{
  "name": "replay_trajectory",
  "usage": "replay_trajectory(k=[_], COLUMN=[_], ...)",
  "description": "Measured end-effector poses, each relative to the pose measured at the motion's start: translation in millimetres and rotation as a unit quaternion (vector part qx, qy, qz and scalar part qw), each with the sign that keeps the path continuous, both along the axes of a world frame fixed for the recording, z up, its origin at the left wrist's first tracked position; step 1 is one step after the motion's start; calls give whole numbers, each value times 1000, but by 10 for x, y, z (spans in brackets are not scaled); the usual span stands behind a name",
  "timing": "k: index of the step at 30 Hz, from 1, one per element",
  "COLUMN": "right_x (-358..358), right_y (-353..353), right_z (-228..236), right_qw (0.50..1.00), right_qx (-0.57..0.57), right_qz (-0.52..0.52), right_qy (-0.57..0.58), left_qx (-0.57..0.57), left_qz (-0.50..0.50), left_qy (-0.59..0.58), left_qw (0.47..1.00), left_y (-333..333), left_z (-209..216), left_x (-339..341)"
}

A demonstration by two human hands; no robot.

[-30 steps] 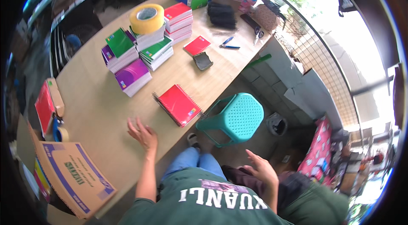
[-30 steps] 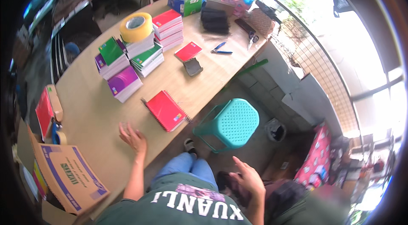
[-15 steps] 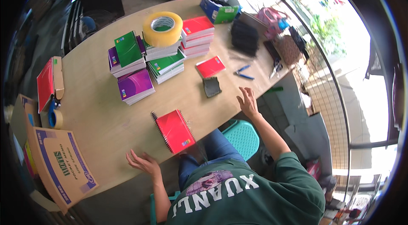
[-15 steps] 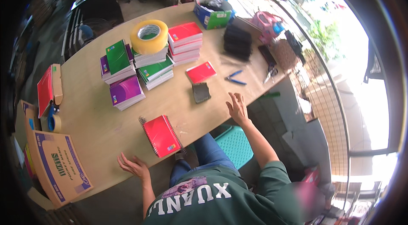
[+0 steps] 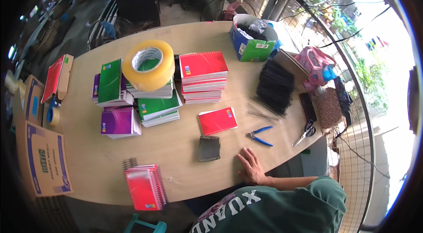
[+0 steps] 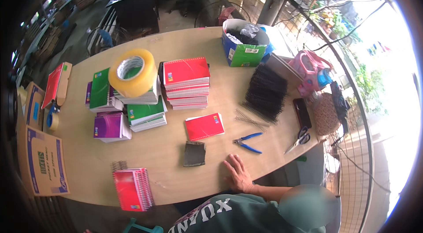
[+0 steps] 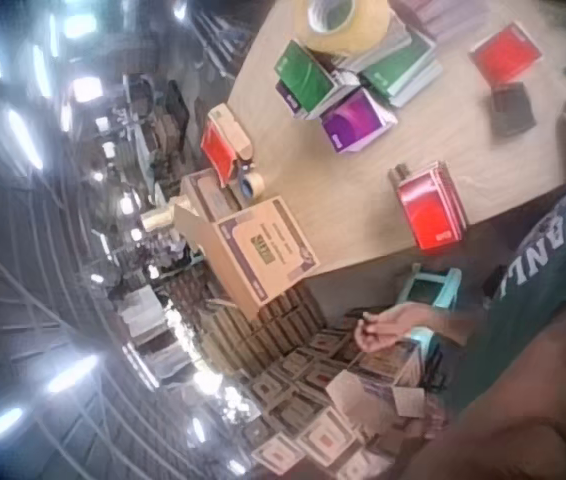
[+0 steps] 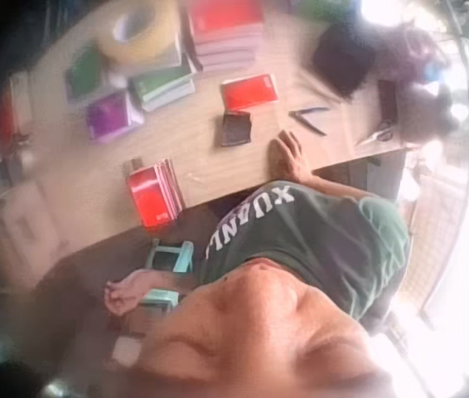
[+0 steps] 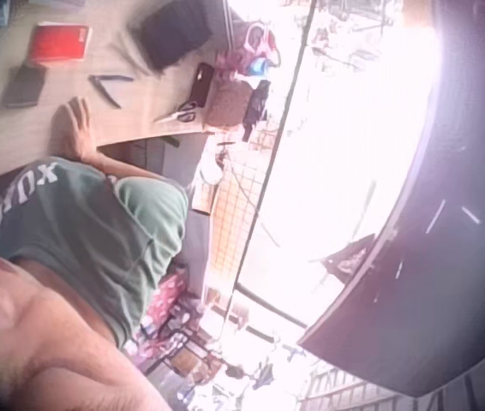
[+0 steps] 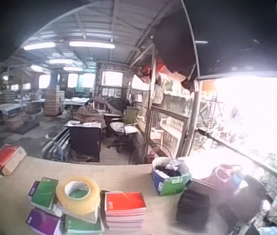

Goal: The person binds small notebooks by hand, manually threading a spiral coil through the pre-punched holes of each notebook and using shears to trim the excess coil.

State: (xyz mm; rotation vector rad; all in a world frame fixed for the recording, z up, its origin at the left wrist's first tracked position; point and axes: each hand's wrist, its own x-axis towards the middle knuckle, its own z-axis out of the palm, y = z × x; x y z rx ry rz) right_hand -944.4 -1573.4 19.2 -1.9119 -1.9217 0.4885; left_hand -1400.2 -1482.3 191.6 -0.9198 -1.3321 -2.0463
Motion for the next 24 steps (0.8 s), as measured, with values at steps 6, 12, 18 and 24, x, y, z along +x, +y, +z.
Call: replay_trajectory(k=[6, 12, 18, 24], right_x=[-46, -134, 1158, 1847], right_y=[605, 1008, 1004, 2403], right_z=[289, -76, 485, 175], right_qw=[979, 937, 922, 966], right_qx=[5, 206, 379, 231], right_qz=[174, 282, 79, 50], right_qy=[102, 1, 19, -107], left_qx=[-273, -451, -507, -660], left_qz=[-560, -568, -467, -370], left_qy=[325, 431, 501, 500], left_qw=[712, 537, 523, 421], left_y=[-9, 1740, 2132, 2142], left_z=[251, -441, -1579, -1338], left_x=[2174, 3633, 3663, 4021])
